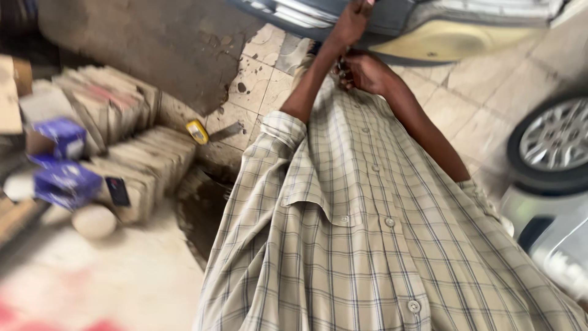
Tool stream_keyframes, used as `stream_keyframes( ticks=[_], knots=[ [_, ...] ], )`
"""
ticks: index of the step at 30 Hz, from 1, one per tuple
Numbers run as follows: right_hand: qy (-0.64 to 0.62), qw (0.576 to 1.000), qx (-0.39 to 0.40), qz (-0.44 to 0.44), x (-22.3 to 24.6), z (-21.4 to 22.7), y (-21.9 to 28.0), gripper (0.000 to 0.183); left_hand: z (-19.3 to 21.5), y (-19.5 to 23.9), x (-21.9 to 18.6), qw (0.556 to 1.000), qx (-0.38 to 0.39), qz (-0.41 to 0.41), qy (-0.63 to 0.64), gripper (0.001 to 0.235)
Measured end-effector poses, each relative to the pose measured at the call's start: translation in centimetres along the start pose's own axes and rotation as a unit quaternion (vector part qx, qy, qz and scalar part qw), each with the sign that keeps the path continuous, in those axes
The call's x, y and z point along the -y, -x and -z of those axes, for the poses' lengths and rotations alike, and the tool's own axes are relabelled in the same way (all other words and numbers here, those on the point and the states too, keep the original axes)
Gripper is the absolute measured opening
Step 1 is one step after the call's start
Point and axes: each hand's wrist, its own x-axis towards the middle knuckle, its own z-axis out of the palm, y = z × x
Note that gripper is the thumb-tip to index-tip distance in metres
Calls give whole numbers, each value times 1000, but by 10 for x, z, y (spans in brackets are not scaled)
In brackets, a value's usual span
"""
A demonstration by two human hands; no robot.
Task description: The person uses a wrench to tighten bolts on the front bumper of a car. They repeatedly adjust the wrench and reposition their hands to access different fasteners along the bumper's lower edge.
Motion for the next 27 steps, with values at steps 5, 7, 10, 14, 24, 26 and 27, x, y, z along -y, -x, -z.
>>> stream_keyframes(
  ticks=[5,7,10,14,24,26,27],
  knots=[
    [46,998,37,-14,-13,-11,-3,19,13,38,24,994,-78,74,-13,53],
    [51,997,41,-31,-28,-20,-1,25,19,61,37,990,-112,85,25,50],
    [59,995,64,-39,-40,-36,2,38,35,98,51,955,-157,208,142,44],
    [63,992,85,-60,-44,-55,8,40,62,122,64,888,-197,244,337,36],
    [60,997,5,40,-54,-108,-21,45,157,142,83,881,-192,236,361,41],
    [38,997,-6,68,-65,-126,-35,46,195,157,80,889,-162,216,371,41],
    [30,996,-21,81,-73,-135,-42,44,216,168,77,898,-153,212,353,46]
  ],
)
